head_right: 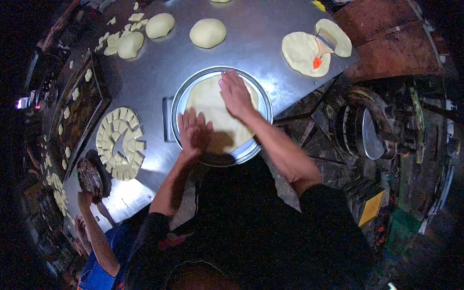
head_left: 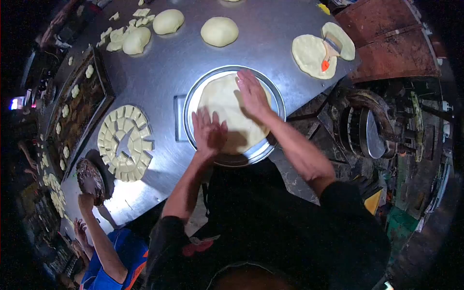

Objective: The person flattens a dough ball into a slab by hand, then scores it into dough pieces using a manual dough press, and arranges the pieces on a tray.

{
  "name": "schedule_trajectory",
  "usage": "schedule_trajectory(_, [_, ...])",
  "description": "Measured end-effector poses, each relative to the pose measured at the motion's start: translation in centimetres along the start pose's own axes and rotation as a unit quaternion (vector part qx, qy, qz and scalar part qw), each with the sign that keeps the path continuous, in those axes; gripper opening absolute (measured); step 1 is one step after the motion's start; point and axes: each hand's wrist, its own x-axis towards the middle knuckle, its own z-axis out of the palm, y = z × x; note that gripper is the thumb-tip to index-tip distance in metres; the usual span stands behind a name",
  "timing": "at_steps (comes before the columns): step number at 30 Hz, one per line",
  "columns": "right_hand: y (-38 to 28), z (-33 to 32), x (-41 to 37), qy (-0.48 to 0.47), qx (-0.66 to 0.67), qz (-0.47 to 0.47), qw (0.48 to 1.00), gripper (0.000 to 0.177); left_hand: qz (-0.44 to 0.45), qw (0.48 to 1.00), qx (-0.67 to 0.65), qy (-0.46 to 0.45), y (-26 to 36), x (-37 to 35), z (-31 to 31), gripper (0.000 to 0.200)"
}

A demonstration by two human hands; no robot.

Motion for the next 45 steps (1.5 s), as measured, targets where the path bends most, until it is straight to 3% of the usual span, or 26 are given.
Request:
schedule_trajectory(3, [-0.3, 4.1, -4.2, 0.101, -0.096, 0.060, 0.988, 0.065, 0.229, 0.961, 0.031, 0.155, 0.0, 4.5, 2.0, 0.075])
schedule_trajectory(5, [3.4, 2.7, -4.4, 0.061, -0.215, -0.041, 0.974, 0.066, 0.205, 0.969, -0.027, 0.138, -0.8, 4.4, 1.6, 0.075])
schedule_trajectory(7, [4.5, 1.3, -2.9, 0.039, -0.211, -0.100, 0.972, 0.060, 0.125, 0.984, -0.039, 0.118, 0.0, 1.0, 2.1, 0.075])
schedule_trajectory(8, [2.4, -0.3, -3.2, 0.005, -0.018, 0.005, 1.000, 0.056, 0.090, 0.992, -0.050, 0.079, 0.6, 0.3, 1.1, 0.075])
schedule_trajectory(9, [0.7, -2.5, -1.7, -0.018, 0.168, 0.092, 0.981, 0.053, 0.098, 0.989, -0.048, 0.096, 0.6, 2.2, 0.7, 0.075])
schedule_trajectory(11, [-0.7, -0.6, -1.5, 0.123, 0.062, 0.020, 0.990, 0.054, 0.201, 0.971, -0.021, 0.132, 0.8, 3.3, 1.4, 0.069])
schedule_trajectory(13, [2.0, 3.0, -3.0, 0.124, -0.161, -0.008, 0.979, 0.063, 0.292, 0.952, -0.011, 0.091, 0.8, 6.4, 2.2, 0.067])
schedule_trajectory(15, [3.7, 1.6, -4.8, 0.070, -0.253, -0.045, 0.964, 0.065, 0.279, 0.955, -0.032, 0.091, 0.2, 6.3, 2.2, 0.068])
schedule_trajectory(19, [3.4, -1.2, -1.6, 0.024, -0.204, -0.133, 0.970, 0.060, 0.187, 0.975, -0.022, 0.122, 1.2, 3.8, 1.1, 0.069])
schedule_trajectory(21, [0.3, -2.6, -1.4, -0.003, 0.052, 0.022, 0.998, 0.058, 0.063, 0.995, 0.056, -0.055, 1.4, 3.0, -0.1, 0.069])
schedule_trajectory(22, [-0.2, -1.0, -2.1, 0.074, 0.007, -0.004, 0.997, 0.058, 0.124, 0.992, 0.026, 0.030, 1.8, 3.4, -0.4, 0.069])
schedule_trajectory(23, [0.9, 1.1, -3.2, 0.105, -0.118, -0.017, 0.987, 0.060, 0.127, 0.991, 0.024, 0.028, 1.7, 4.1, 0.1, 0.069])
schedule_trajectory(25, [3.7, 0.9, -5.8, 0.065, -0.250, -0.074, 0.963, 0.060, 0.263, 0.958, -0.038, 0.106, 0.8, 6.1, 1.7, 0.069])
schedule_trajectory(27, [5.8, -1.1, -3.8, 0.050, -0.224, -0.079, 0.970, 0.059, 0.225, 0.970, -0.014, 0.089, 1.3, 5.7, 1.9, 0.070])
schedule_trajectory(29, [5.6, -3.1, -1.8, -0.082, -0.069, -0.085, 0.991, 0.062, 0.140, 0.988, -0.011, 0.065, 1.6, 3.3, 0.8, 0.072])
schedule_trajectory(30, [3.7, -4.9, -1.4, -0.103, 0.162, 0.071, 0.979, 0.062, 0.116, 0.993, -0.010, 0.032, 1.2, 3.0, 1.1, 0.071])
schedule_trajectory(31, [3.0, -4.4, -1.7, -0.091, 0.162, 0.066, 0.980, 0.062, 0.084, 0.992, 0.047, -0.086, 1.5, 3.8, -0.4, 0.071])
schedule_trajectory(33, [2.2, -1.9, -2.7, 0.021, -0.082, -0.002, 0.996, 0.061, 0.250, 0.965, 0.001, 0.083, 2.4, 6.0, 0.3, 0.071])
schedule_trajectory(34, [2.7, 0.0, -4.2, 0.075, -0.145, 0.002, 0.987, 0.058, 0.315, 0.945, 0.026, 0.080, 2.7, 7.7, 1.2, 0.072])
schedule_trajectory(38, [6.5, -2.3, -2.9, 0.000, -0.302, -0.125, 0.945, 0.055, 0.211, 0.974, 0.003, 0.080, 2.1, 6.6, 2.0, 0.069])
schedule_trajectory(39, [6.8, -3.2, -2.0, -0.038, -0.171, -0.138, 0.975, 0.053, 0.188, 0.976, 0.008, 0.108, 2.4, 5.6, 1.6, 0.071])
schedule_trajectory(40, [4.8, -4.9, -1.3, -0.076, -0.004, -0.013, 0.997, 0.053, 0.158, 0.983, 0.006, 0.095, 2.2, 4.8, 1.8, 0.071])
schedule_trajectory(41, [2.5, -6.2, -0.9, -0.106, 0.166, 0.109, 0.974, 0.053, 0.132, 0.988, 0.007, 0.084, 1.7, 4.1, 1.8, 0.072])
schedule_trajectory(42, [0.4, -6.1, -1.7, -0.029, 0.148, 0.087, 0.985, 0.055, 0.112, 0.993, 0.040, 0.023, 2.2, 4.1, 0.8, 0.072])
schedule_trajectory(43, [-1.0, -5.3, -2.6, 0.042, 0.128, 0.069, 0.988, 0.056, 0.211, 0.969, -0.010, 0.127, 2.4, 5.0, 1.4, 0.073])
schedule_trajectory(45, [3.6, -0.4, -4.0, 0.033, -0.147, 0.017, 0.989, 0.065, 0.272, 0.958, -0.055, 0.076, 3.4, 7.8, 2.1, 0.073])
